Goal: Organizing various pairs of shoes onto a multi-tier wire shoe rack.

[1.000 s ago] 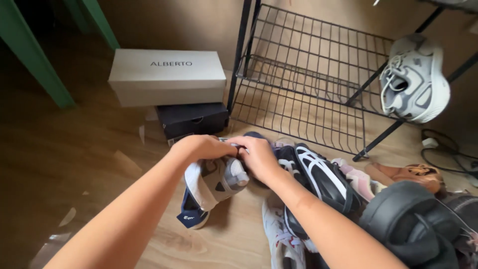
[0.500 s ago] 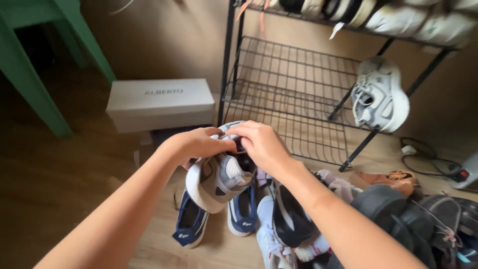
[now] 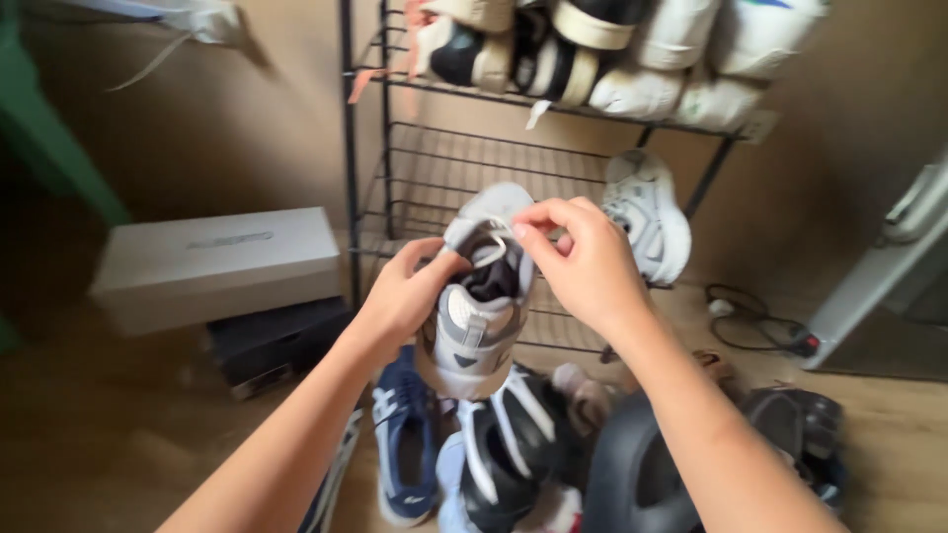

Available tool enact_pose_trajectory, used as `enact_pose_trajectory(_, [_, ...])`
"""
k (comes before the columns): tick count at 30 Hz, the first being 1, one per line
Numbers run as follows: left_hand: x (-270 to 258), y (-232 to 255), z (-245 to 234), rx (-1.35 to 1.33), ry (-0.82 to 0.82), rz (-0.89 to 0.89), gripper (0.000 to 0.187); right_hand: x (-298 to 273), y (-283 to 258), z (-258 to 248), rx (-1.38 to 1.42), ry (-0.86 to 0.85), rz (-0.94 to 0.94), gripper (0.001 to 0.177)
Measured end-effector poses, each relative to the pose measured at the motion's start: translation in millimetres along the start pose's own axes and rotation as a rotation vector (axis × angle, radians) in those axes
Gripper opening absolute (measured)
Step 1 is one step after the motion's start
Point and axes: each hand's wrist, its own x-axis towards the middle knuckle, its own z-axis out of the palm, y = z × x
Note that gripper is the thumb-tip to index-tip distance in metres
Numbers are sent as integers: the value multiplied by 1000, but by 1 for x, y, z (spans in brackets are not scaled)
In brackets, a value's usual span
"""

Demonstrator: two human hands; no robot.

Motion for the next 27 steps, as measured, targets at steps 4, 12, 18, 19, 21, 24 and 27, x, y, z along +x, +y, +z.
enact_pose_trajectory(4, [35, -8, 57, -266, 18, 29, 68, 7, 39, -31, 142, -119, 71, 57])
enact_pose_trajectory(12, [92, -2, 184, -387, 17, 46, 80, 17, 123, -90, 82, -367, -93, 125])
enact_pose_trajectory(18, [141, -4, 273, -333, 47, 120, 82, 31, 213, -85, 104, 113, -164, 96])
enact_pose_trajectory(19, [151, 0, 283, -339, 48, 123, 82, 34, 220, -82, 99, 112, -169, 96])
enact_pose_trajectory(21, [168, 7, 302, -124, 135, 186, 78, 39, 234, -77, 360, 296, 55, 80])
enact_pose_trajectory(24, [200, 4, 338, -171, 154, 199, 78, 50, 268, -69, 497, 407, -37, 69])
enact_pose_trajectory(27, [216, 5, 362, -143, 165, 236, 74, 60, 285, -66, 310, 536, 40, 69])
